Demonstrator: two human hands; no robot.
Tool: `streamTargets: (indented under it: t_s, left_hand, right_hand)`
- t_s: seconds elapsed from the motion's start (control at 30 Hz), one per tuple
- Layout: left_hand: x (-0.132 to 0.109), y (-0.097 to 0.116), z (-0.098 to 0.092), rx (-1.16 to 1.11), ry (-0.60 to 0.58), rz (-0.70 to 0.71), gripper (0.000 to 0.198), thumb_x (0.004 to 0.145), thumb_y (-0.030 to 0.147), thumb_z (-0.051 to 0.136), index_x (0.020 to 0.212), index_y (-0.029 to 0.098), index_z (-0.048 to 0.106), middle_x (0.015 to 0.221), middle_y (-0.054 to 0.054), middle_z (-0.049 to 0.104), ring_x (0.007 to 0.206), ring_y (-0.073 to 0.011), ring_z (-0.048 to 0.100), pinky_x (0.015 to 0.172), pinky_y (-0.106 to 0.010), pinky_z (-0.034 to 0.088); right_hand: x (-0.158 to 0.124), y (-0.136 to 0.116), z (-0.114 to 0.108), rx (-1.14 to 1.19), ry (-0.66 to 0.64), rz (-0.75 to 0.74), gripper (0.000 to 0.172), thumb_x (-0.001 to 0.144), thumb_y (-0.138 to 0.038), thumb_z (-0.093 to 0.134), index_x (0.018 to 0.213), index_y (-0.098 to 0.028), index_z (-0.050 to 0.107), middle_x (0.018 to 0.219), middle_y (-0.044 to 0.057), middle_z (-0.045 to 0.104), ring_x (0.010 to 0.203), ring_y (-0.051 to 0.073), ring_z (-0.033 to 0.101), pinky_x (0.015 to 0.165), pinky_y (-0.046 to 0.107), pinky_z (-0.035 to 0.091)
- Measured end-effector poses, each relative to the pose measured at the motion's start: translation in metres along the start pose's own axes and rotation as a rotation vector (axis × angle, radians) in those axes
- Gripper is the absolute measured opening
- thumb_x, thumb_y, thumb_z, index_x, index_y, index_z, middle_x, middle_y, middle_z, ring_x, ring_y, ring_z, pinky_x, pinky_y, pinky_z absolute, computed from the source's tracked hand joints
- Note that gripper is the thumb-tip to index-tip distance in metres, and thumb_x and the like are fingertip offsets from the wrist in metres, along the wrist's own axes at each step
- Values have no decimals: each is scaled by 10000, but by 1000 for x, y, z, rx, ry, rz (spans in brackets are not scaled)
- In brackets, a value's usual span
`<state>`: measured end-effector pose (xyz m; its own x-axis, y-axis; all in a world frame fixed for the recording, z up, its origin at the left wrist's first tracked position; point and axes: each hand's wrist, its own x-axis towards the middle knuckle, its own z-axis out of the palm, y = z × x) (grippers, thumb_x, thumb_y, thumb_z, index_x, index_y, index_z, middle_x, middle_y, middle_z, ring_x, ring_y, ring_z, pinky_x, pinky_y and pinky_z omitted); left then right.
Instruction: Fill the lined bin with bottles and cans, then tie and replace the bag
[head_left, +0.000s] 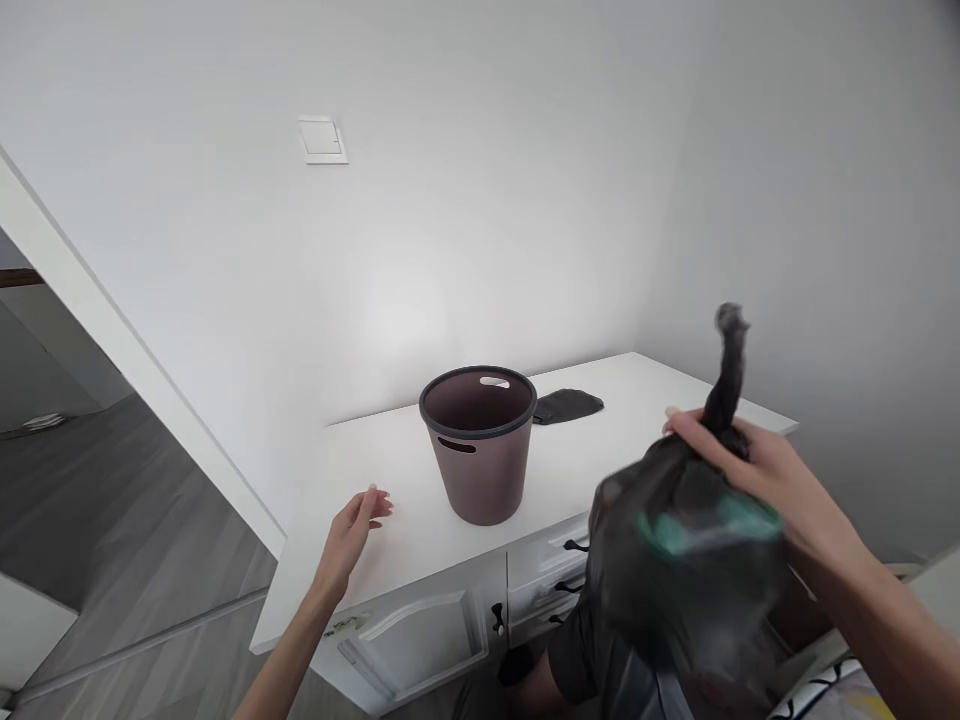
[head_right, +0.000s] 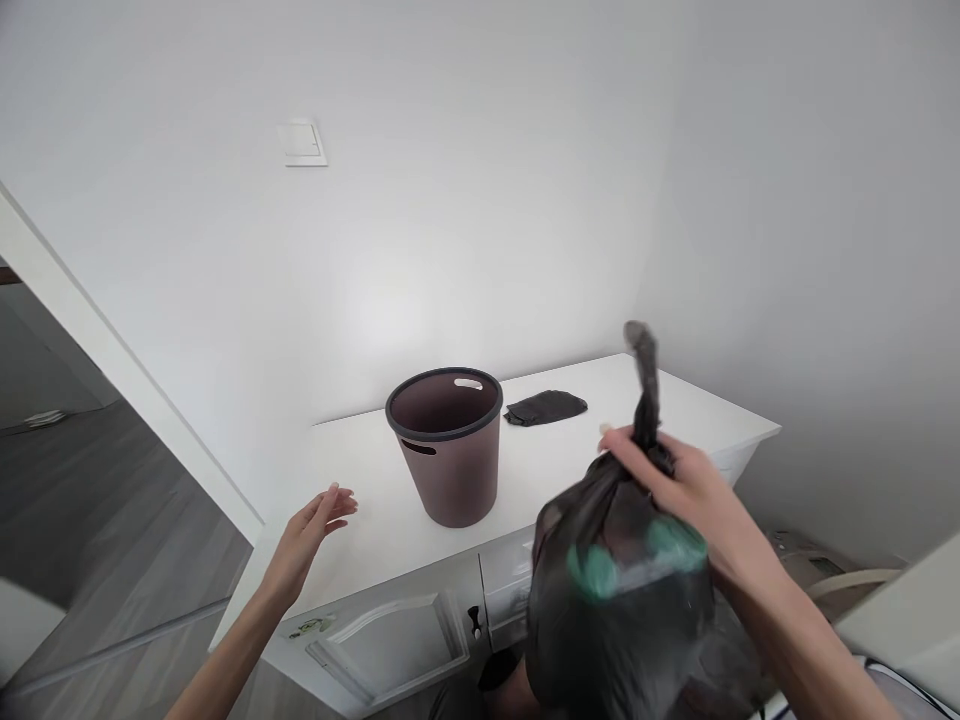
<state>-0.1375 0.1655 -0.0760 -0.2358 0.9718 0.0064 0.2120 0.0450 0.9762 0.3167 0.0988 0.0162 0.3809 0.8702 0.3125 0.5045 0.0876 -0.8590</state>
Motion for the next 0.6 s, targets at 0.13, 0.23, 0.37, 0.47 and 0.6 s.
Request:
streamTargets:
  t_s: [0.13, 0.23, 0.37, 0.47, 0.6]
  left_hand:
    - [16, -33, 9, 253, -2, 90, 491, 851, 687, 673, 907, 206, 746, 931, -87, 759, 904, -272, 676, 844, -344, 492]
    - [24, -48, 9, 374, 11, 145, 466, 928, 662, 566, 921, 228, 735, 912, -60, 754, 857, -245, 665, 827, -334, 481]
    - [28, -58, 6, 443, -3, 157, 494, 964, 669, 474, 943, 245, 726, 901, -42, 752, 844, -234, 675, 794, -331, 490]
    - [29, -59, 6, 454, -2, 158, 471, 970, 653, 478, 955, 251, 724, 886, -28, 747, 827, -221, 673, 787, -324, 491]
    - [30, -59, 8, 470, -6, 151, 473, 965, 658, 481, 957, 253, 725, 878, -25, 744, 800, -219, 660, 770, -327, 483]
  right_hand:
    - [61, 42, -2, -151, 211, -59, 495, 959, -661, 568, 1020, -216, 775, 1038, 154, 786, 946, 290, 717, 767, 365, 472]
    - [111, 87, 20, -259, 353, -159, 542, 1011, -640, 486, 1108, -172, 743, 939, 152, 769, 879, 301, 699, 787, 385, 452]
    - [155, 151, 61, -358, 314, -329, 522, 1041, -623, 425, 1073, -182, 701, 972, 140, 756, 888, 302, 676, 805, 384, 458]
    - [158, 186, 91, -364, 282, -370, 530, 1051, -631, 400, 1058, -181, 680, 986, 145, 744, 905, 306, 674, 804, 379, 467]
    - [139, 209, 127, -380, 252, -363, 549, 1061, -652, 343, 985, -192, 635, 954, 152, 709, 887, 301, 659, 791, 375, 476]
